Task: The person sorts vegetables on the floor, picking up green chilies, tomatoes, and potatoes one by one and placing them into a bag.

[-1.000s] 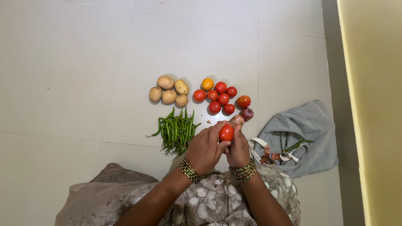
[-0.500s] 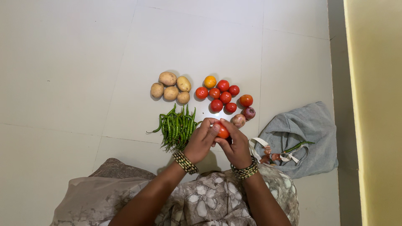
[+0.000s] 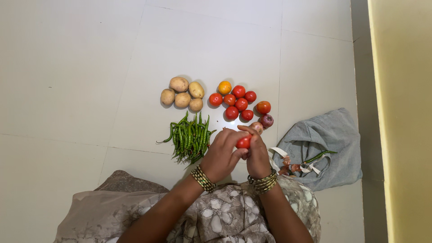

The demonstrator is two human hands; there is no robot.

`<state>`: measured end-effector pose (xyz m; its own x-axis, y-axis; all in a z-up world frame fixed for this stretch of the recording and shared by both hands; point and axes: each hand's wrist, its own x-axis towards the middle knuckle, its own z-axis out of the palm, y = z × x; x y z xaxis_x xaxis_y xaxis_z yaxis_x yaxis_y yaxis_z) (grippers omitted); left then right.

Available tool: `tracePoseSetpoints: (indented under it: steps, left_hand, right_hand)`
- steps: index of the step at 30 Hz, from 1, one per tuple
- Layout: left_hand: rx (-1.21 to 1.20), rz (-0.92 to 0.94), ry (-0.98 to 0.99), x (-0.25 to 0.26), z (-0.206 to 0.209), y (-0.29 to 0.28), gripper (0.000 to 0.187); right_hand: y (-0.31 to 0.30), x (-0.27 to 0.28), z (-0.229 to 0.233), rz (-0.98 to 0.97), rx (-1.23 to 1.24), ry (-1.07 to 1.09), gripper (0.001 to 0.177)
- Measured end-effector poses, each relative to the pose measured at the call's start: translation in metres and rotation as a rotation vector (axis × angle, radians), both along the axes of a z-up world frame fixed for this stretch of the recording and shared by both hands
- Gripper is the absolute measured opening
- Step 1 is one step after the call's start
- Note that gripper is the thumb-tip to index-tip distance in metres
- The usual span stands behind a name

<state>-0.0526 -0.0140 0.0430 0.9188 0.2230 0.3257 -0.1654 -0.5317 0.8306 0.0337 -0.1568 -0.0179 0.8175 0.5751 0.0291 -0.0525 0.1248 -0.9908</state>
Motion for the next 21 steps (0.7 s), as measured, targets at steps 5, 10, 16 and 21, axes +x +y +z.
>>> tracePoseSetpoints:
  steps: [5,10,16,21]
  left_hand:
    - [0.393,0.012,-0.248,0.001,0.005,-0.001,0.048]
    - [0.098,0.007,0.034,0.000,0.006,0.002,0.055]
    - [-0.437,-0.097,0.213,0.001,-0.004,0.003,0.046]
    - [-0.719,-0.060,0.199,0.009,-0.031,0.008,0.044]
  right_hand:
    - [-0.005,0.012,-0.003,0.125,0.222,0.788,0.063]
    - [-0.001,0.002,0.004,0.030,0.146,0.537,0.057]
    - [0.002,-0.005,0.016,0.013,-0.029,-0.060,0.054]
    - [0.003,-0.004,0.028,-0.061,-0.262,-0.770,0.055]
